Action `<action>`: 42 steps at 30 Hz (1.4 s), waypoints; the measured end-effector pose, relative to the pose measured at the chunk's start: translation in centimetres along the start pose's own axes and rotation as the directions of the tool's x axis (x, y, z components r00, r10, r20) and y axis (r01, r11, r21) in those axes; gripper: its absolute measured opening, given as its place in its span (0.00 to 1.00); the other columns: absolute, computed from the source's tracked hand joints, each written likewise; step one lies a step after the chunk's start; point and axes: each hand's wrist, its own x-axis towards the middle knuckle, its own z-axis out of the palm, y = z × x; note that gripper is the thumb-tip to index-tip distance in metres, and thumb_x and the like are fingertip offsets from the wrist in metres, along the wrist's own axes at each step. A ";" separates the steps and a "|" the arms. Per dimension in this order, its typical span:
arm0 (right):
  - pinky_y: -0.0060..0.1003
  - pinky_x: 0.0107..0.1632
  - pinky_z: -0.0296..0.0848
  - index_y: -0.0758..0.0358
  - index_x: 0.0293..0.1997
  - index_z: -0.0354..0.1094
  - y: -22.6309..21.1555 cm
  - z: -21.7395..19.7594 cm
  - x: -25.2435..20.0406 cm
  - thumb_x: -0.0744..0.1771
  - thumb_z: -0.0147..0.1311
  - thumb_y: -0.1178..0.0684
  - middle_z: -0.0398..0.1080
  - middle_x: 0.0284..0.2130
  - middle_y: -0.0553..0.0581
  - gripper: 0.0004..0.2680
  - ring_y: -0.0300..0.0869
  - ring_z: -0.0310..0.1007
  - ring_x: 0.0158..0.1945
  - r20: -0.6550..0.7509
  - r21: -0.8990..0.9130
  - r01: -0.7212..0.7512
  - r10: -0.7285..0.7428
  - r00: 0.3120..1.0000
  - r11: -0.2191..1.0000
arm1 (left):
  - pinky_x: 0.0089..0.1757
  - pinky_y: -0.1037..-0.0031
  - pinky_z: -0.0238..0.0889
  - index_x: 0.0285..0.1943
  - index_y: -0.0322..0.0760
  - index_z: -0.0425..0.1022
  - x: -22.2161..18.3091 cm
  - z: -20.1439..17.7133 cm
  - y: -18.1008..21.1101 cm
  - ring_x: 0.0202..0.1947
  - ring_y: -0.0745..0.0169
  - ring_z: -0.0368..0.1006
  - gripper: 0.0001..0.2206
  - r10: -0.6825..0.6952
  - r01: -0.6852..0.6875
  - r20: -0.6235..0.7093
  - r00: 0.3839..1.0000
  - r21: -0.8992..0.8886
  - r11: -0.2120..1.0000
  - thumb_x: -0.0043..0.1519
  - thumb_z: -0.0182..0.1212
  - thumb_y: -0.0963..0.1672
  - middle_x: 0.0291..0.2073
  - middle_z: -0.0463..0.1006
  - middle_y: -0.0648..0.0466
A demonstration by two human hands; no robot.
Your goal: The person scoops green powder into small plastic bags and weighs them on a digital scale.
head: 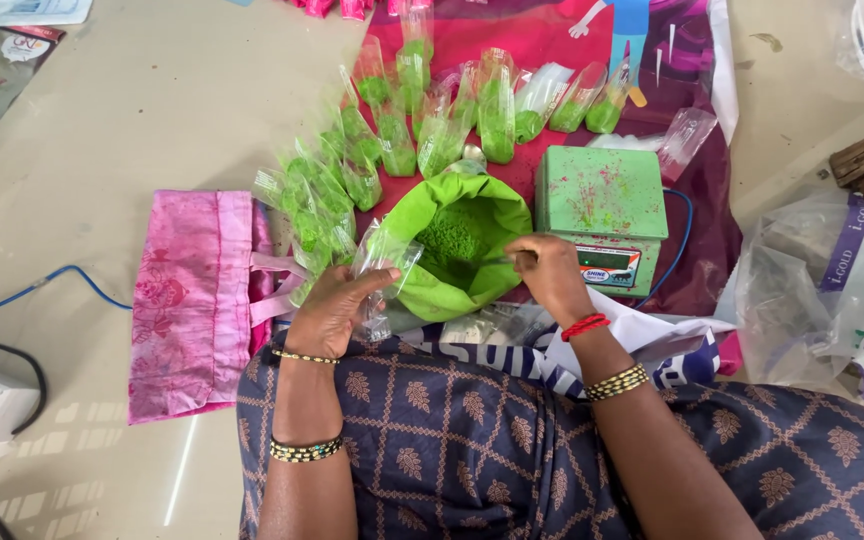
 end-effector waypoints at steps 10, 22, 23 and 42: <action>0.42 0.43 0.76 0.69 0.45 0.76 -1.6 0.5 -2.0 0.63 0.56 0.66 0.77 0.40 0.65 0.09 0.53 0.79 0.39 0.121 0.038 0.015 -0.019 0.992 0.999 | 0.24 0.77 0.59 0.43 0.27 0.77 1.3 -0.3 -1.0 0.23 0.67 0.71 0.19 0.059 -0.064 0.055 0.997 0.106 0.992 0.51 0.77 0.46 0.28 0.79 0.52; 0.43 0.46 0.77 0.69 0.38 0.77 -1.3 -1.1 -2.7 0.63 0.58 0.65 0.78 0.40 0.63 0.04 0.53 0.80 0.41 -0.139 0.051 -0.011 0.018 0.990 0.999 | 0.39 0.74 0.73 0.61 0.31 0.68 -0.3 2.1 1.8 0.40 0.65 0.74 0.30 0.232 -0.210 0.091 0.969 -0.201 0.957 0.52 0.78 0.43 0.42 0.77 0.53; 0.44 0.48 0.77 0.71 0.38 0.75 -1.2 -1.0 -2.7 0.63 0.56 0.66 0.78 0.42 0.64 0.04 0.55 0.79 0.43 -0.173 -0.007 0.039 -0.040 0.984 0.999 | 0.40 0.72 0.74 0.62 0.32 0.68 -0.3 2.8 2.4 0.39 0.63 0.75 0.30 0.225 -0.201 0.094 0.970 -0.217 0.955 0.51 0.78 0.42 0.42 0.77 0.52; 0.32 0.43 0.81 0.74 0.47 0.76 2.5 3.5 -1.0 0.67 0.52 0.64 0.81 0.37 0.66 0.08 0.41 0.84 0.40 0.049 0.277 -0.425 0.429 0.902 0.862 | 0.46 0.73 0.74 0.63 0.31 0.67 5.3 4.0 2.0 0.41 0.63 0.79 0.32 0.319 -0.314 0.126 0.940 -0.056 0.948 0.49 0.78 0.41 0.38 0.81 0.52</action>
